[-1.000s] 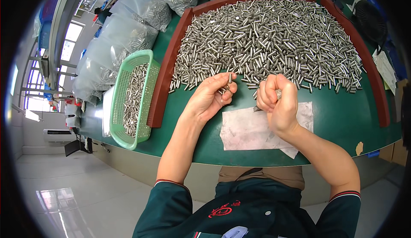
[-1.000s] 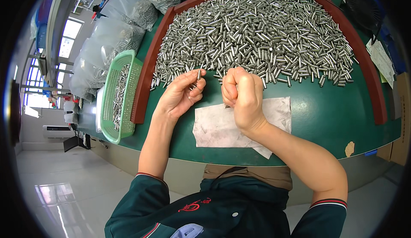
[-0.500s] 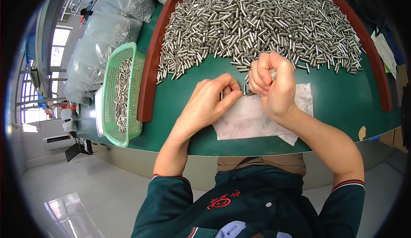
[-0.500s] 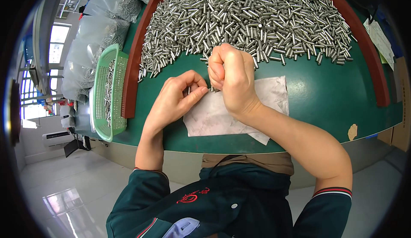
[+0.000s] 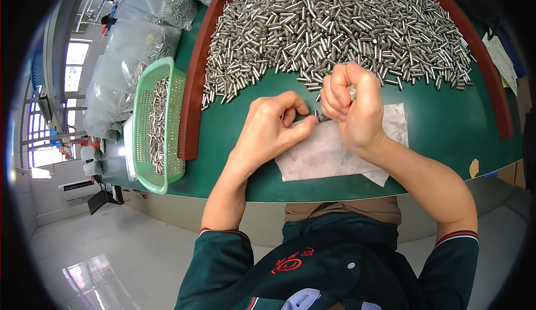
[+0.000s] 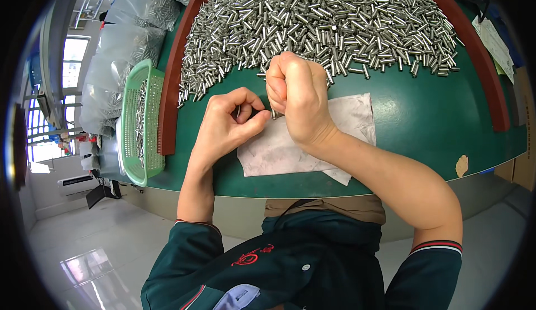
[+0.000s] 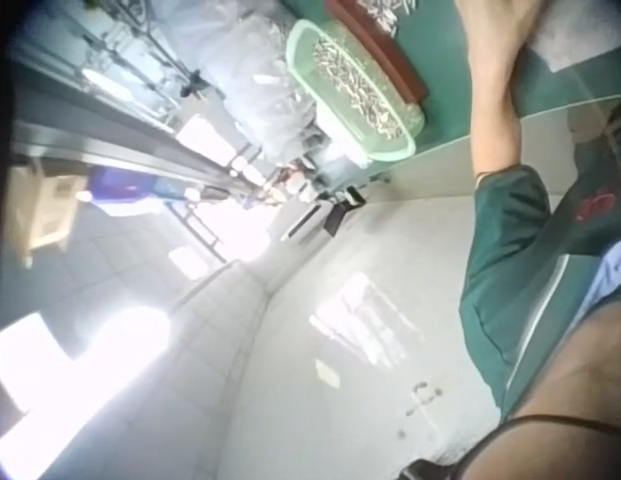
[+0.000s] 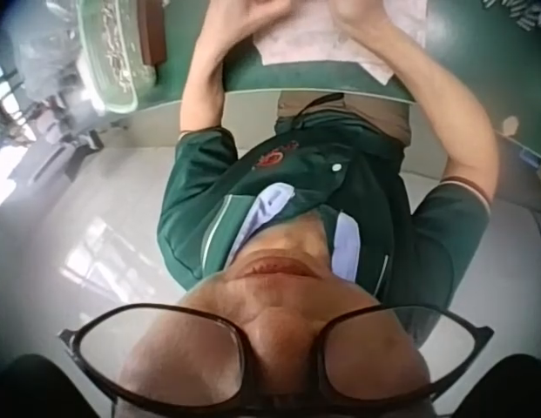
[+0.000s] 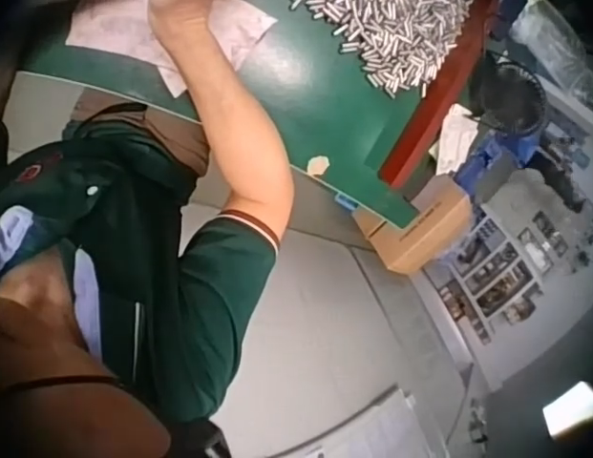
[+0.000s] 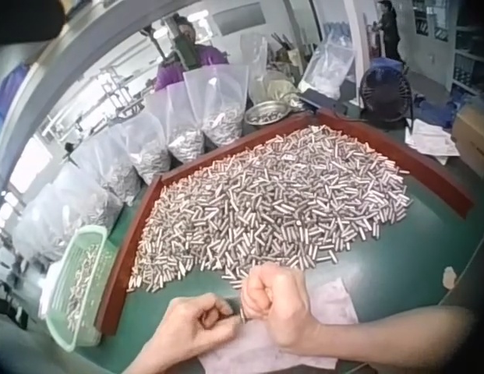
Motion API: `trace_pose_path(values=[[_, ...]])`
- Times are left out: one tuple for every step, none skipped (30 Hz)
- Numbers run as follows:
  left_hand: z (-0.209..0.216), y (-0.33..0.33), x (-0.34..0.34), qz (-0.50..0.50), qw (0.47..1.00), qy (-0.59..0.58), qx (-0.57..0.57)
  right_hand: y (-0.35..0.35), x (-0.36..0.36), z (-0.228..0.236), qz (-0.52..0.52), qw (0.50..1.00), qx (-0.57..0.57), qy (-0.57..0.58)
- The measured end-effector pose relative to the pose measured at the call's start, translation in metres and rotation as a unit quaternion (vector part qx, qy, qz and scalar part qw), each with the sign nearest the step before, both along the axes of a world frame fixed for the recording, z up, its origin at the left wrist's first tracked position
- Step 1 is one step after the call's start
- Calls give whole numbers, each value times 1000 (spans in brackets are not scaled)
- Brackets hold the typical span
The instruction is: Inspecting and cleaning small cylindrical metal components using a small handheld tool on a workbench.
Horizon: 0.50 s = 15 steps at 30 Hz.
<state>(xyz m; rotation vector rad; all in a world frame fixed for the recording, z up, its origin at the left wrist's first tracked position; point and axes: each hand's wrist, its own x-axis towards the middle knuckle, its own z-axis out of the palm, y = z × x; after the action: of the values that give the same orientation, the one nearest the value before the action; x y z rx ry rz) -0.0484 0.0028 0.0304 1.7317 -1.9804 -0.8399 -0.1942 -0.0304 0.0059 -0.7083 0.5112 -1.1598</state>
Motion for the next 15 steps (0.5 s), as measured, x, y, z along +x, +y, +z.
trace_pose_path(values=[[-1, 0, 0, -1, 1000, -1, 0, 0, 0, 0, -1, 1000, 0, -1], [-4, -1, -1, -8, 1000, -11, -12, 0, 0, 0, -1, 1000, -3, 0], [-6, 0, -2, -16, 999, -21, -24, 0, 0, 0, -1, 1000, -7, 1], [-7, 1, -2, -9, 1000, 11, -2, 0, 0, 0, 0, 1000, -6, 0], [-6, 0, -3, -11, 1000, 11, -1, 0, 0, 0, -3, 1000, -10, 4], [-5, 0, -3, -7, 1000, 11, 0, -1, -1, 0, -5, 1000, -13, 7], [-4, 1, -3, -3, 1000, 12, 1, -1, -1, -1, -7, 1000, -12, 8], [-3, 2, -1, -6, 1000, 11, 2, -1, -1, 0, -5, 1000, -4, 7], [-2, 3, 1, -5, 1000, 18, 16, -1, -1, -1, -4, 1000, 3, 6], [-2, 4, 2, -5, 999, 26, 31, -1, -1, -2, -2, 1000, 7, -3], [0, 5, 0, -16, 998, 28, 46, -1, -1, -1, -5, 1000, 8, -3], [-1, 4, -1, -19, 998, 28, 47, -1, -1, -2, -3, 1000, 17, -20], [-2, 3, -2, -27, 999, 19, 41, -2, -1, -2, -1, 999, 27, -36], [-2, 3, -2, -32, 999, 7, 35, -3, -2, -2, -6, 998, 30, -53], [-2, 4, -1, -33, 999, 6, 36, -4, -3, 0, -10, 997, 32, -72]])
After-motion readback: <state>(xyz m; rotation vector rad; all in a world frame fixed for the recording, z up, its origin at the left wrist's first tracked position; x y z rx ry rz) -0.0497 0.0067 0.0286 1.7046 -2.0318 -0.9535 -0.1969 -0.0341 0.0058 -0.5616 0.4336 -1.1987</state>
